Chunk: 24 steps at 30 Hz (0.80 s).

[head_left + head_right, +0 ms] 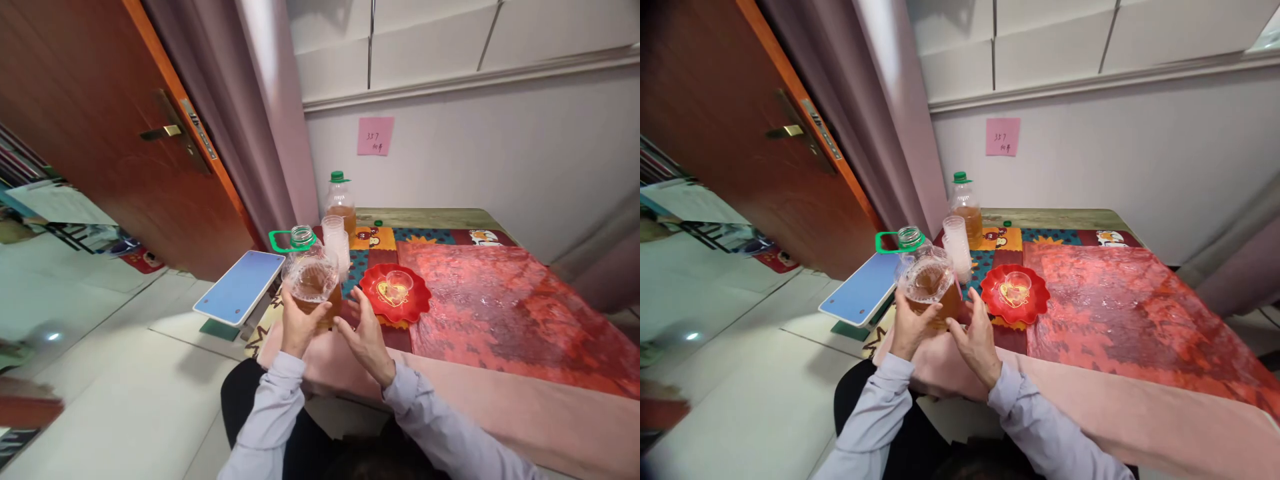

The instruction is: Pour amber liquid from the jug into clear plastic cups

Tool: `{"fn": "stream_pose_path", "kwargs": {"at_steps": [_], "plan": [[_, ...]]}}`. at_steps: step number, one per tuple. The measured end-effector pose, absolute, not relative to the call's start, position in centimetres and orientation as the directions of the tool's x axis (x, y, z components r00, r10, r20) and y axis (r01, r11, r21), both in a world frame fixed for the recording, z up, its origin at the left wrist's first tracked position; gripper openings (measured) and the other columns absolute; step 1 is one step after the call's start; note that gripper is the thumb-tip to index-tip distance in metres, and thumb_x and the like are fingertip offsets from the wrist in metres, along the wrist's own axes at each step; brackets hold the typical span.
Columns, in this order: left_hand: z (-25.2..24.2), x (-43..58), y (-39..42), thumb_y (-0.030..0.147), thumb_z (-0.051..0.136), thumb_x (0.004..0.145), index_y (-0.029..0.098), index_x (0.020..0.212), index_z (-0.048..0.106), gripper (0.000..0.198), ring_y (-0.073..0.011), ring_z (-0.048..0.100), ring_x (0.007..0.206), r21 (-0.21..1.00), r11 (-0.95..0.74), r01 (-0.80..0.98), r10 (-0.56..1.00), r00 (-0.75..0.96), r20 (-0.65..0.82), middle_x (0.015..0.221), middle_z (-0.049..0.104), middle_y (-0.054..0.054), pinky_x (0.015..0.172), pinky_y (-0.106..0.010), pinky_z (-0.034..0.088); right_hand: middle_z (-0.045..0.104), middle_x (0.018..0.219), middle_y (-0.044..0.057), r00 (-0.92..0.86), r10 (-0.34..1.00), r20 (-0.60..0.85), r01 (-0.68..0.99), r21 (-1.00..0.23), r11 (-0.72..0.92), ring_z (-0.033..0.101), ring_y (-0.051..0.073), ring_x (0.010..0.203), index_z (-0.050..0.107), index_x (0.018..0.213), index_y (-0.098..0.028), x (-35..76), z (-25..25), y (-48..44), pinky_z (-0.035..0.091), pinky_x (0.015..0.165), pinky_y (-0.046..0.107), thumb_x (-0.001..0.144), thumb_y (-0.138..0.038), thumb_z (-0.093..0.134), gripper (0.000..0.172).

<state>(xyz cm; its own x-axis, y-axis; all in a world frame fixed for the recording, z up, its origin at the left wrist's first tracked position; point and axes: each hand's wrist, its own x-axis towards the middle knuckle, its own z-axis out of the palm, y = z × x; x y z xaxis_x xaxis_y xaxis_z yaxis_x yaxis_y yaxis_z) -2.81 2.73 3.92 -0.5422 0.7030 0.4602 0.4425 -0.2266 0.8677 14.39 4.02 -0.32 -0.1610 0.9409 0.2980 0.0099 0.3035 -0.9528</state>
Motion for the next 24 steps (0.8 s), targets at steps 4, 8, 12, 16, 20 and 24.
{"fn": "stream_pose_path", "kwargs": {"at_steps": [4, 8, 12, 16, 20, 24], "plan": [[2.5, -1.4, 3.1, 0.055, 0.098, 0.06, 0.018, 0.153, 0.041, 0.115, -0.0375, 0.059, 0.142, 0.862, -0.198, 0.468, 0.668, -0.579, 0.468, 0.151, 0.057, -0.021, 0.124, -0.055, 0.044, 0.061, 0.153, 0.021, -0.083, 0.956, 0.28, 0.048, -0.957, 0.285, 0.069, 0.035, 0.13, 0.049, 0.157, -0.021, 16.4, -2.2, 4.8, 0.061, 0.107, 0.057, 0.093, -0.049, 0.073, 0.074], [1.9, 0.8, 3.7, 0.047, 0.097, 0.062, 0.019, 0.161, 0.027, 0.125, -0.0401, 0.035, 0.16, 0.841, -0.164, 0.515, 0.546, -0.663, 0.512, 0.167, 0.034, -0.025, 0.134, -0.057, 0.025, 0.064, 0.149, 0.021, -0.042, 0.955, 0.292, 0.031, -0.955, 0.293, 0.073, 0.034, 0.123, 0.053, 0.153, -0.02, 16.4, -3.6, 5.5, 0.065, 0.101, 0.054, 0.094, -0.048, 0.071, 0.068], [1.1, 2.8, 4.7, 0.046, 0.096, 0.066, 0.024, 0.161, 0.023, 0.122, -0.0361, 0.043, 0.155, 0.885, -0.176, 0.43, 0.465, -0.756, 0.46, 0.161, 0.042, -0.021, 0.131, -0.057, 0.031, 0.068, 0.144, 0.02, -0.033, 0.944, 0.328, 0.038, -0.944, 0.329, 0.075, 0.03, 0.118, 0.058, 0.148, -0.02, 15.8, -4.5, 5.4, 0.066, 0.1, 0.05, 0.095, -0.043, 0.069, 0.059], [1.2, 2.6, 5.1, 0.048, 0.095, 0.067, 0.023, 0.15, 0.032, 0.107, -0.0326, 0.059, 0.14, 0.905, -0.188, 0.381, 0.501, -0.755, 0.422, 0.15, 0.052, -0.019, 0.123, -0.056, 0.043, 0.074, 0.13, 0.017, -0.077, 0.916, 0.395, 0.071, -0.914, 0.4, 0.077, 0.027, 0.111, 0.061, 0.145, -0.019, 16.2, -4.3, 5.3, 0.068, 0.095, 0.046, 0.098, -0.039, 0.066, 0.051], [2.4, 0.9, 4.4, 0.048, 0.096, 0.065, 0.023, 0.14, 0.039, 0.097, -0.0294, 0.067, 0.127, 0.927, -0.19, 0.324, 0.571, -0.731, 0.373, 0.14, 0.061, -0.016, 0.116, -0.053, 0.051, 0.076, 0.12, 0.015, -0.113, 0.897, 0.427, 0.097, -0.894, 0.438, 0.079, 0.027, 0.101, 0.064, 0.141, -0.02, 16.5, -3.9, 5.1, 0.069, 0.09, 0.045, 0.098, -0.036, 0.065, 0.046], [3.8, -1.8, 3.5, 0.049, 0.1, 0.057, 0.021, 0.131, 0.048, 0.095, -0.0311, 0.072, 0.121, 0.946, -0.206, 0.249, 0.699, -0.639, 0.321, 0.132, 0.069, -0.015, 0.112, -0.053, 0.054, 0.077, 0.114, 0.012, -0.16, 0.883, 0.441, 0.102, -0.882, 0.459, 0.079, 0.027, 0.097, 0.065, 0.14, -0.022, 16.5, -3.4, 4.7, 0.069, 0.086, 0.044, 0.098, -0.034, 0.064, 0.043]]}}
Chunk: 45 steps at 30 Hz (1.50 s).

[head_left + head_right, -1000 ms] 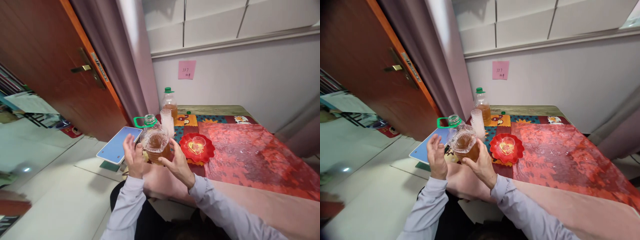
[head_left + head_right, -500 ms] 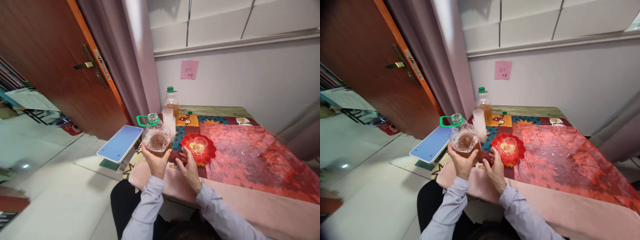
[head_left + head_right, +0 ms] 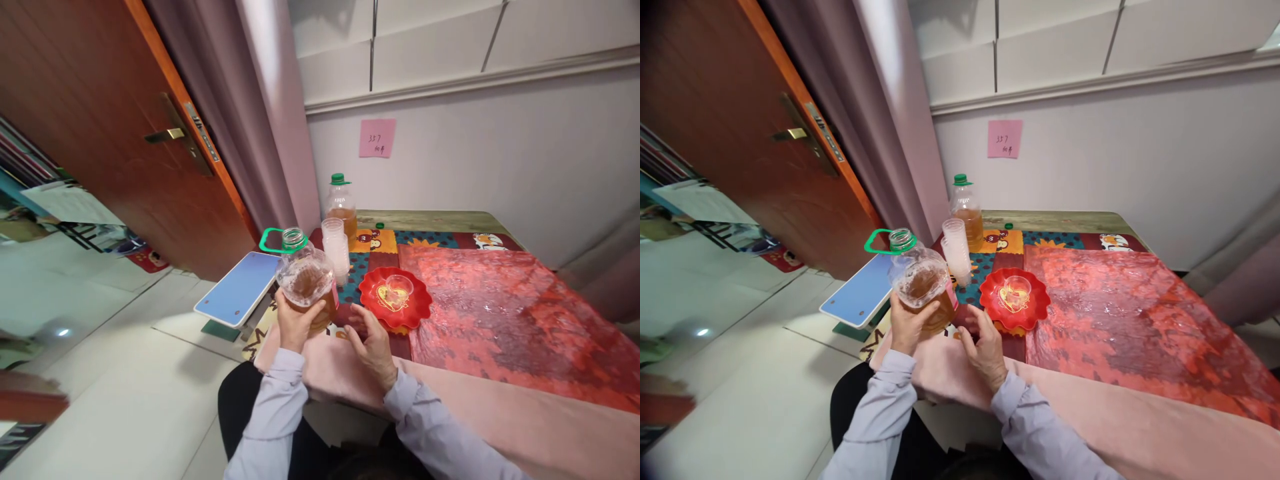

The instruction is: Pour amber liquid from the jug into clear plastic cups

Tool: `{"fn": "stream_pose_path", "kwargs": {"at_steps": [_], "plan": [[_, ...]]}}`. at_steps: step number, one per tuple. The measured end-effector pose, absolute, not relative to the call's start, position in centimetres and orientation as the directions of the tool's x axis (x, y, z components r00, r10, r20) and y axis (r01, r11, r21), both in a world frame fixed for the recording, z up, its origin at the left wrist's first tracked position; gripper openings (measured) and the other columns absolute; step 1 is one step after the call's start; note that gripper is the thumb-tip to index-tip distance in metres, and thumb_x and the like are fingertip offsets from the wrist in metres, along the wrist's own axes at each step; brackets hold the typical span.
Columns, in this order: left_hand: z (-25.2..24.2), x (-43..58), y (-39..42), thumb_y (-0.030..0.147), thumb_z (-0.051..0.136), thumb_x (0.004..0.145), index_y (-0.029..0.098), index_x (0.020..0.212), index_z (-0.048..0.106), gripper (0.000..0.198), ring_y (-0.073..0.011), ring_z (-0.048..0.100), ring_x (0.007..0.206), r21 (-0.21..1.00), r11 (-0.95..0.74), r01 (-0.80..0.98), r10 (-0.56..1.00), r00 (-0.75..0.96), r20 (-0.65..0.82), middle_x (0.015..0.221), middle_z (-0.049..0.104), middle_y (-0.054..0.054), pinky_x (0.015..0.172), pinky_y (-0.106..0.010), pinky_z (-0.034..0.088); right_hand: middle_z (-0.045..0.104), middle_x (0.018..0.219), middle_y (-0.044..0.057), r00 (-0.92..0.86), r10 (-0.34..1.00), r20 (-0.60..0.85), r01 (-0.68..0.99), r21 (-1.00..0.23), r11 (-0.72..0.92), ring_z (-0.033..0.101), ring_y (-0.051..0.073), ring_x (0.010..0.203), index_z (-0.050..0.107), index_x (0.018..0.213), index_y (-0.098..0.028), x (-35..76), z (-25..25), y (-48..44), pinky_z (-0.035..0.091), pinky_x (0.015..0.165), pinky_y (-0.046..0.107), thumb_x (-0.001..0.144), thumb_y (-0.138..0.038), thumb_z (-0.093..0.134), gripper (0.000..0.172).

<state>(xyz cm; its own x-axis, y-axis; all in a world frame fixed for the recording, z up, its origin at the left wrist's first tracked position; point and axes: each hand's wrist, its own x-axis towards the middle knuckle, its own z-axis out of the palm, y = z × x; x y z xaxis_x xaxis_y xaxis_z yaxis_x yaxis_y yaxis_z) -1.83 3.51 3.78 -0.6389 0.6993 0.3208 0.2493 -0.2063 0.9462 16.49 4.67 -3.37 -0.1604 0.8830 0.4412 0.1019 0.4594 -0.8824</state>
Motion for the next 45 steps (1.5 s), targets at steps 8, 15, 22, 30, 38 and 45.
{"fn": "stream_pose_path", "kwargs": {"at_steps": [8, 15, 22, 30, 38, 45], "plan": [[6.5, -5.5, 1.9, 0.049, 0.103, 0.047, 0.019, 0.131, 0.058, 0.1, -0.0344, 0.075, 0.117, 0.972, -0.186, 0.143, 0.874, -0.427, 0.23, 0.128, 0.076, -0.016, 0.105, -0.052, 0.06, 0.074, 0.128, 0.015, -0.299, 0.829, 0.472, 0.063, -0.858, 0.511, 0.077, 0.029, 0.107, 0.062, 0.143, -0.022, 16.4, -2.8, 4.6, 0.068, 0.087, 0.043, 0.095, -0.038, 0.071, 0.051], [9.1, -4.6, 0.7, 0.043, 0.103, 0.051, 0.021, 0.135, 0.06, 0.097, -0.0349, 0.072, 0.125, 0.962, -0.132, 0.237, 0.938, -0.283, 0.199, 0.133, 0.074, -0.013, 0.111, -0.052, 0.058, 0.056, 0.157, 0.022, -0.398, 0.818, 0.416, -0.157, -0.909, 0.386, 0.071, 0.036, 0.127, 0.038, 0.167, -0.023, 16.3, -2.3, 5.1, 0.069, 0.092, 0.048, 0.09, -0.06, 0.08, 0.095], [10.9, -3.7, 0.4, 0.045, 0.103, 0.053, 0.021, 0.134, 0.064, 0.093, -0.0351, 0.073, 0.12, 0.869, -0.134, 0.477, 0.948, -0.194, 0.253, 0.13, 0.075, -0.014, 0.106, -0.05, 0.06, 0.059, 0.155, 0.018, -0.561, 0.747, 0.357, -0.368, -0.916, 0.162, 0.072, 0.035, 0.125, 0.022, 0.173, -0.028, 16.4, -0.8, 4.9, 0.069, 0.092, 0.049, 0.088, -0.068, 0.08, 0.111], [13.3, -3.3, 0.6, 0.049, 0.1, 0.058, 0.023, 0.13, 0.067, 0.082, -0.0334, 0.075, 0.116, 0.772, -0.165, 0.613, 0.947, -0.119, 0.297, 0.129, 0.077, -0.011, 0.105, -0.05, 0.061, 0.061, 0.154, 0.015, -0.492, 0.823, 0.284, -0.361, -0.927, 0.104, 0.063, 0.033, 0.139, 0.044, 0.163, -0.027, 16.2, 0.6, 5.5, 0.063, 0.104, 0.053, 0.092, -0.077, 0.069, 0.09], [12.2, -4.0, 1.0, 0.044, 0.096, 0.06, 0.021, 0.133, 0.066, 0.082, -0.0339, 0.074, 0.118, 0.702, -0.107, 0.704, 0.943, -0.151, 0.296, 0.131, 0.076, -0.013, 0.108, -0.052, 0.059, 0.077, 0.115, 0.008, -0.484, 0.804, 0.346, -0.274, -0.932, 0.236, 0.075, 0.028, 0.114, 0.065, 0.137, -0.025, 15.2, 0.6, 7.1, 0.067, 0.094, 0.048, 0.095, -0.078, 0.064, 0.067], [10.6, -5.0, 1.7, 0.052, 0.096, 0.061, 0.021, 0.144, 0.061, 0.095, -0.0388, 0.067, 0.133, 0.648, -0.129, 0.75, 0.944, -0.106, 0.311, 0.144, 0.068, -0.019, 0.116, -0.058, 0.052, 0.077, 0.111, 0.007, -0.51, 0.801, 0.313, -0.389, -0.915, 0.11, 0.079, 0.026, 0.1, 0.065, 0.133, -0.027, 15.1, 0.2, 7.1, 0.07, 0.072, 0.04, 0.095, -0.079, 0.063, 0.065]]}}
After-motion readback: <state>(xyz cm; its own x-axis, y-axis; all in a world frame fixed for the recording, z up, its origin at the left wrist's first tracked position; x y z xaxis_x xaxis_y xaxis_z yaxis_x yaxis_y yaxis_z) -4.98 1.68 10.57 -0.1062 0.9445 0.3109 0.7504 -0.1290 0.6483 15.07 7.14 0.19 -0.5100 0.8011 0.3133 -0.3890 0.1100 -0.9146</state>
